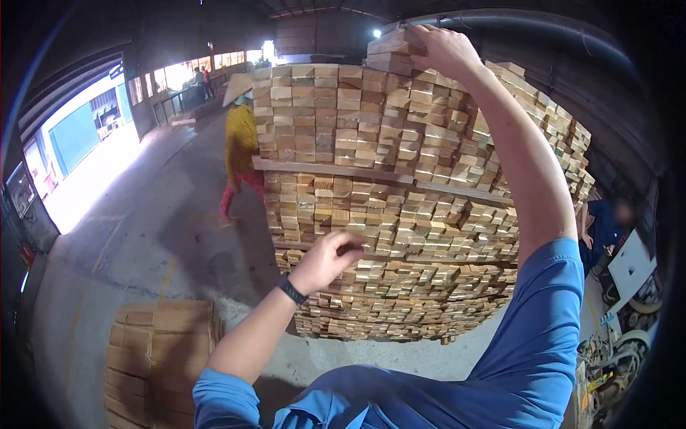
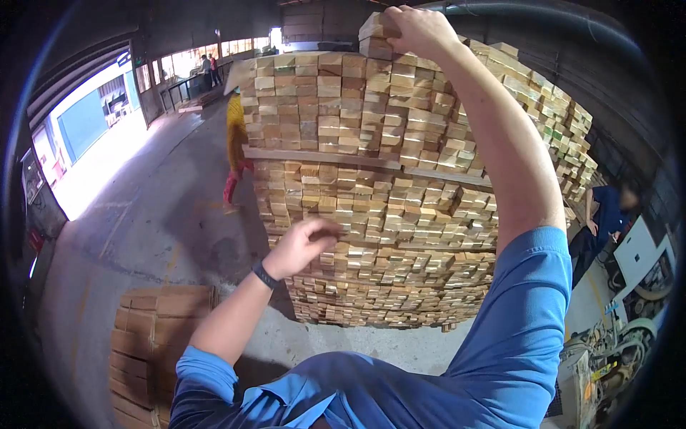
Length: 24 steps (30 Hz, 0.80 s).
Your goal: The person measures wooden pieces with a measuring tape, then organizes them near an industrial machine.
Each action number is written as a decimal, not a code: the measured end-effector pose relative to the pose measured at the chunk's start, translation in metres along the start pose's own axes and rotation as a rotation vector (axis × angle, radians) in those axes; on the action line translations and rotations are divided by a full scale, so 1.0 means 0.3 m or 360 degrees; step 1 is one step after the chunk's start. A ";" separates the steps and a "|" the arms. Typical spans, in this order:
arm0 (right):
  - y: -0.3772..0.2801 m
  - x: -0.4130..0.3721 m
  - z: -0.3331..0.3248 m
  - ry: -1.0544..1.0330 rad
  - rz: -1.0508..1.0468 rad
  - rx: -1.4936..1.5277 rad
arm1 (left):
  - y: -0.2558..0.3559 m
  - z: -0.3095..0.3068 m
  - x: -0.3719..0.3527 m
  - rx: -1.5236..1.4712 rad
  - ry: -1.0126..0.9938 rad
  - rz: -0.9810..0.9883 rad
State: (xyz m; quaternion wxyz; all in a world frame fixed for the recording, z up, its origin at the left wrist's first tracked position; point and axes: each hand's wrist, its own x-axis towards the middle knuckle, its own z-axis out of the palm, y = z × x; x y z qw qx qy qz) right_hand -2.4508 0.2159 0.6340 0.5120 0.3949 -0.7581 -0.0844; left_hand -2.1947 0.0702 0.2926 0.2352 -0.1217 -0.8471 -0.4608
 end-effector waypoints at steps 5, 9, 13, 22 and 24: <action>-0.056 -0.109 -0.217 -0.0036 0.0084 -0.0006 | 0.190 -0.089 0.263 -0.0927 0.0053 -0.0091; -0.058 -0.220 -0.311 0.0147 0.0046 0.0056 | 0.355 -0.168 0.492 -0.1582 0.0081 -0.0137; -0.100 -0.361 -0.291 0.0459 -0.0121 -0.0018 | 0.482 -0.164 0.650 -0.1812 -0.0053 -0.0020; -0.235 -0.662 -0.223 0.0519 -0.0099 0.0389 | 0.475 0.015 0.669 -0.1749 -0.0047 0.0010; -0.230 -0.694 -0.206 0.0488 0.0013 0.0884 | 0.435 0.028 0.663 -0.1716 -0.0010 -0.0023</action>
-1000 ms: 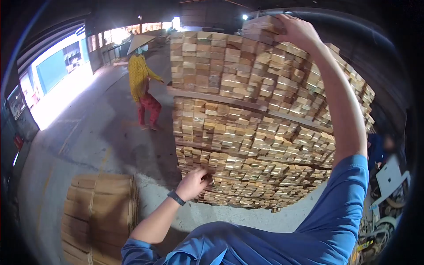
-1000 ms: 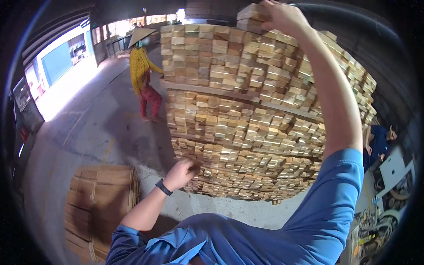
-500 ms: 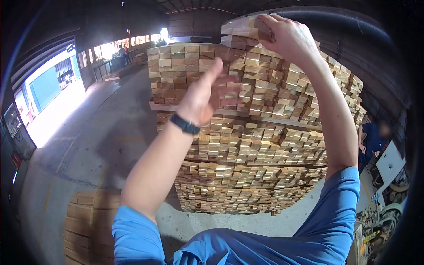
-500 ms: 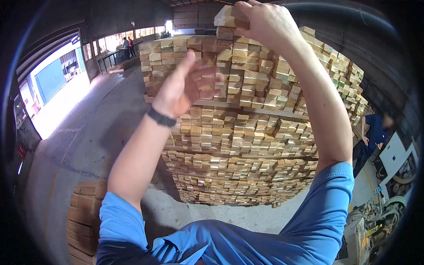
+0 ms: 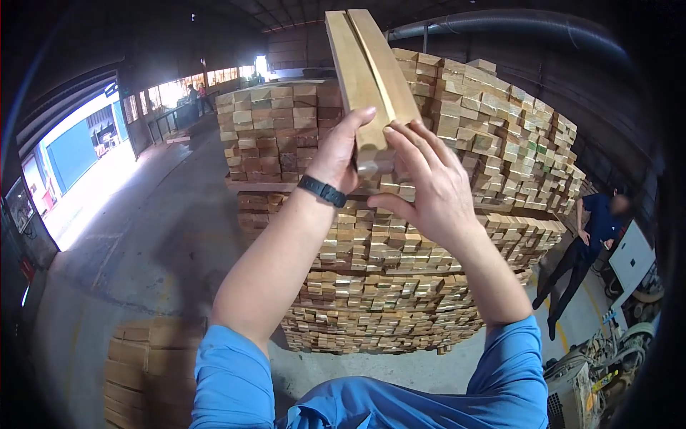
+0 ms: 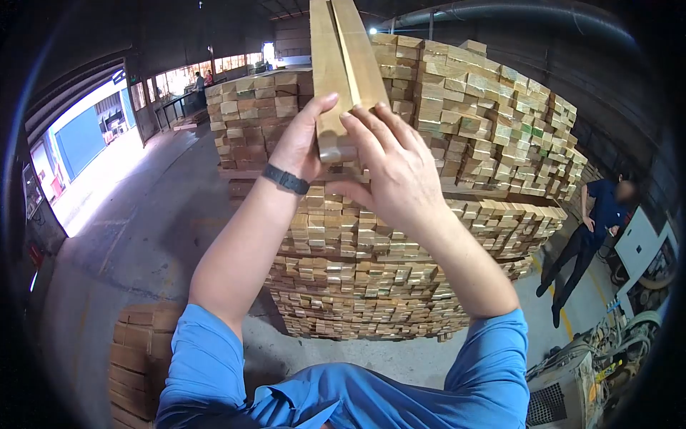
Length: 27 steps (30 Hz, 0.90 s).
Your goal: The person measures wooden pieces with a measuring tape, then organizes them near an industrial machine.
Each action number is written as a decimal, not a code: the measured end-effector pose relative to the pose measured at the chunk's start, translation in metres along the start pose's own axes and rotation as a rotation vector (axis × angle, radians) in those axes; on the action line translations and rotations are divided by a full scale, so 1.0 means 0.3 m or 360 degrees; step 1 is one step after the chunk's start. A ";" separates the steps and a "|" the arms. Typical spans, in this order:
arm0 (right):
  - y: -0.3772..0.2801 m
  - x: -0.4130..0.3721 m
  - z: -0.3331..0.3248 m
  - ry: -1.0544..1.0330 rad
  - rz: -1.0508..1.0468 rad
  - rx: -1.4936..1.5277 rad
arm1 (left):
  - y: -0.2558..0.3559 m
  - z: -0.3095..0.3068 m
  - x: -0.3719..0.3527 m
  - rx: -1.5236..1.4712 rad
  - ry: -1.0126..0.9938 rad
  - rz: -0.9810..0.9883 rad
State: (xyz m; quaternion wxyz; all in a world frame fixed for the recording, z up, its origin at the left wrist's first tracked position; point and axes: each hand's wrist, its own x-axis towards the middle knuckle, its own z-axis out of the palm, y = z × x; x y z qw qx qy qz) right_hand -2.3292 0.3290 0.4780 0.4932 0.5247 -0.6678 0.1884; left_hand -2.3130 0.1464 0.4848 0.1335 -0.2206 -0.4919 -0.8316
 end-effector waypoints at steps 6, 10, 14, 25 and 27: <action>0.098 -0.076 0.120 0.0468 0.1154 0.1553 | -0.106 -0.022 -0.023 -0.0059 0.0150 0.0062; 0.120 -0.112 0.225 0.0154 0.1258 0.2456 | -0.163 -0.062 -0.073 0.0133 0.0366 0.0073; 0.068 -0.155 0.327 0.0180 0.1523 0.2504 | -0.191 -0.045 -0.177 0.0537 0.0656 0.0309; -0.096 -0.321 0.576 -0.0821 0.0131 0.5440 | -0.215 -0.033 -0.812 0.0551 0.0979 0.0600; -0.180 -0.334 0.593 -0.1030 0.0031 0.5850 | -0.218 0.008 -0.971 0.0614 0.1154 0.0548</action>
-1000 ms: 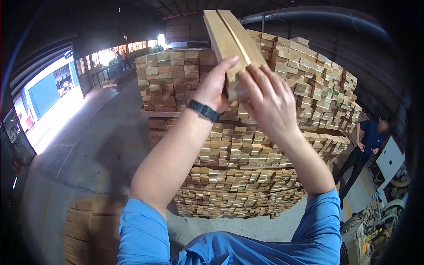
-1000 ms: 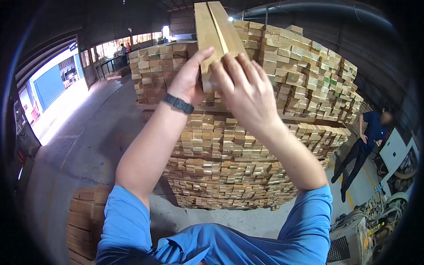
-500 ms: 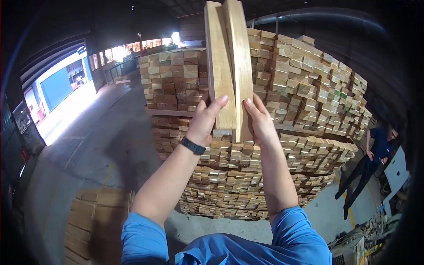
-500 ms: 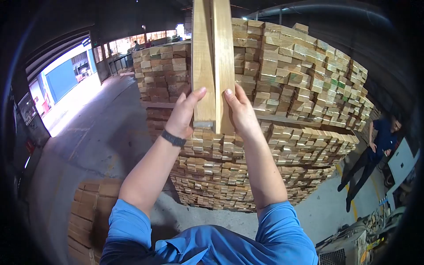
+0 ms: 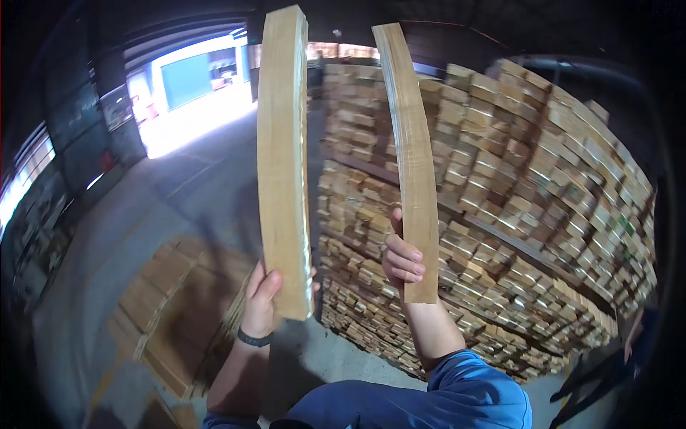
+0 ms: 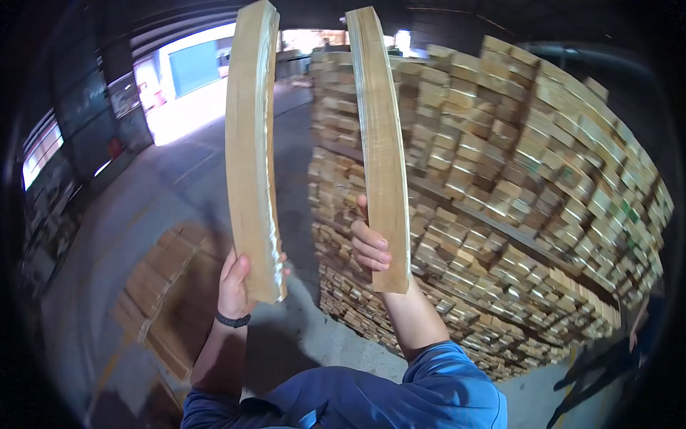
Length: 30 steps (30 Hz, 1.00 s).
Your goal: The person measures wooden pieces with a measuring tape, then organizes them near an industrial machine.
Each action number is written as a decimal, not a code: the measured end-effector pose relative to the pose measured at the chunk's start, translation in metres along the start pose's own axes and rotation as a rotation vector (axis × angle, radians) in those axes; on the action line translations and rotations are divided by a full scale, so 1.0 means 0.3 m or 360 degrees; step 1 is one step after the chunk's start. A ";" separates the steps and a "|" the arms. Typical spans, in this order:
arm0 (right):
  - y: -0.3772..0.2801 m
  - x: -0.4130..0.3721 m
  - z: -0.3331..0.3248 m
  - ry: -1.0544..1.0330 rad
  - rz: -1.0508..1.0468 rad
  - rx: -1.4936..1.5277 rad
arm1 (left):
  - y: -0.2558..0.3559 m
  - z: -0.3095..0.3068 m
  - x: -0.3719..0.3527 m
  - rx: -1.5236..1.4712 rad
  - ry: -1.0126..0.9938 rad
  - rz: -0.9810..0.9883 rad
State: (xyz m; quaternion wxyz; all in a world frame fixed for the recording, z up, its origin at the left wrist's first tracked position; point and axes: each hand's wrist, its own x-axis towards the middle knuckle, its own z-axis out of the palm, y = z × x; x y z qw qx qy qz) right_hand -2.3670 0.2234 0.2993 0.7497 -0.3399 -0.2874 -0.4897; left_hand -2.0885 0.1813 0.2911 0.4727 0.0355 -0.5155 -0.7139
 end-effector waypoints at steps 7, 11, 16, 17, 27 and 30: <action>0.316 0.025 -0.236 0.0198 0.0313 0.0266 | 0.086 -0.171 -0.511 -0.0118 0.0544 -0.0108; 0.556 0.009 -0.278 0.0954 0.0551 -0.0466 | 0.165 -0.133 -0.763 -0.0353 0.0639 0.0072; 0.960 -0.010 -0.355 0.1324 0.1041 -0.1452 | 0.241 -0.135 -1.178 -0.1028 0.0739 0.0353; 1.040 -0.035 -0.367 0.1297 0.1144 -0.1419 | 0.255 -0.117 -1.266 -0.1157 0.0742 0.0432; 1.712 -0.127 -0.223 0.0957 0.1521 -0.0935 | 0.304 0.014 -1.902 -0.1730 0.0619 0.1294; 1.860 -0.138 -0.207 0.0780 0.1658 -0.0783 | 0.317 0.049 -2.019 -0.1644 0.0708 0.1437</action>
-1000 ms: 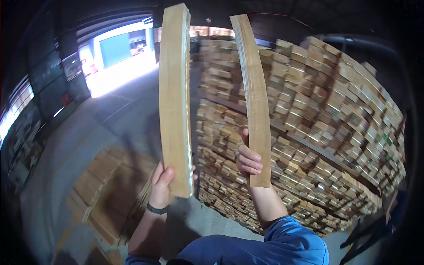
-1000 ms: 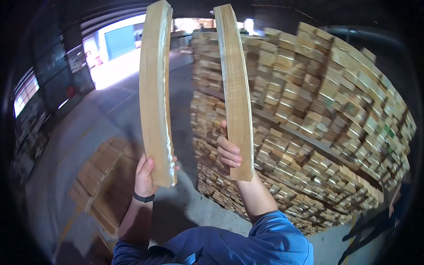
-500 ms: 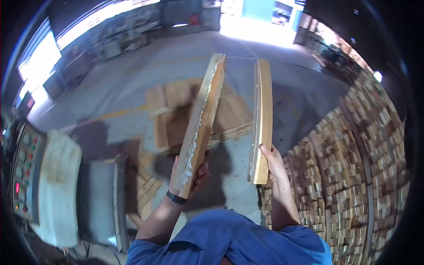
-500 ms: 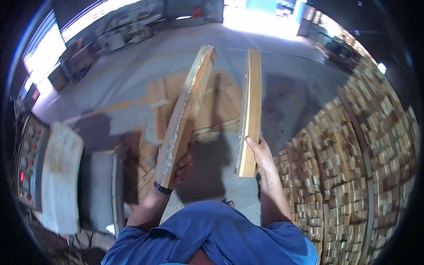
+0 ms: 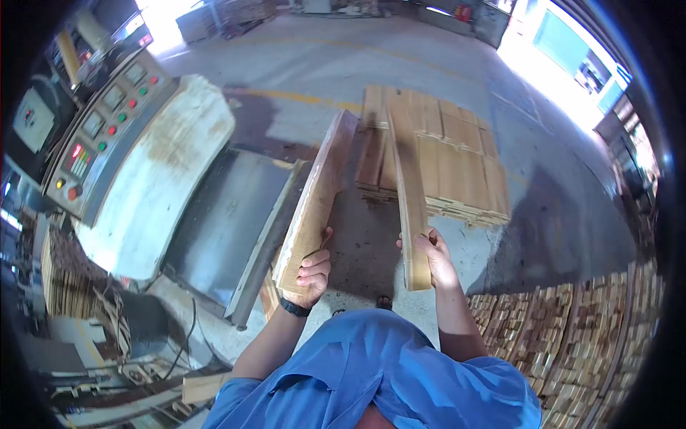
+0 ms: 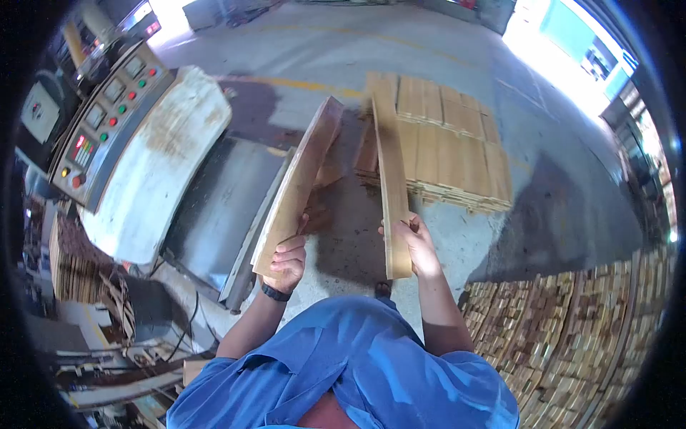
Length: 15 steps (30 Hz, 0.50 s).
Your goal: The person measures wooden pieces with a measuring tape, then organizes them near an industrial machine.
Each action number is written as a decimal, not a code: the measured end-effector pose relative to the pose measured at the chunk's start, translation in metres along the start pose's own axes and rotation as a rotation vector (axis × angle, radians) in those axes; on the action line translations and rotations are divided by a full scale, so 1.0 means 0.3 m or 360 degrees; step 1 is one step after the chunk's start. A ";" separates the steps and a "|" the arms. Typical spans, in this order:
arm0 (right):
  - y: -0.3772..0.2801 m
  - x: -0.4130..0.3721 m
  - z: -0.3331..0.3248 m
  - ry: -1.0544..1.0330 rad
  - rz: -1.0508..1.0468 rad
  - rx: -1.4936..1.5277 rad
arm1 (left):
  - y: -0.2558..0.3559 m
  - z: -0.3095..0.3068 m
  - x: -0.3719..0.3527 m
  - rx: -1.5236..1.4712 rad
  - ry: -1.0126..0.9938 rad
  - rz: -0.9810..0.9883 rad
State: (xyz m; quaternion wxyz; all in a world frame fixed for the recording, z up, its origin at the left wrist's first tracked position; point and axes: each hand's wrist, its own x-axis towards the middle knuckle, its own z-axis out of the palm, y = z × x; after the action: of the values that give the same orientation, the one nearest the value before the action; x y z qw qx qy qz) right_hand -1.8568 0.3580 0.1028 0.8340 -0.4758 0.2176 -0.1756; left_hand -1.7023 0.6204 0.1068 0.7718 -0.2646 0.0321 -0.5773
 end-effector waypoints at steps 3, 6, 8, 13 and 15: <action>0.057 0.094 0.076 -0.0260 0.0150 -0.0084 | 0.071 0.023 -0.080 0.0299 0.0095 0.0209; 0.119 0.218 0.130 -0.0591 0.0278 -0.0176 | 0.128 0.021 -0.153 0.0805 0.0235 0.0403; 0.145 0.279 0.184 -0.0659 0.0412 -0.0122 | 0.134 -0.006 -0.204 0.1336 0.0796 0.0809; 0.298 0.482 0.247 -0.0992 0.0663 -0.0110 | 0.200 -0.112 -0.323 0.2018 0.1701 0.1312; 0.365 0.564 0.302 -0.1049 0.0773 -0.0210 | 0.236 -0.167 -0.367 0.2130 0.1862 0.1428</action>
State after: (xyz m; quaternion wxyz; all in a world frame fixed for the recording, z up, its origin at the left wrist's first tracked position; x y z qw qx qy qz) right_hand -1.6568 0.3914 0.0154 0.8439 -0.4937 0.0556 0.2025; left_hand -1.6946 0.7156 0.0040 0.7716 0.5880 0.1725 -0.1708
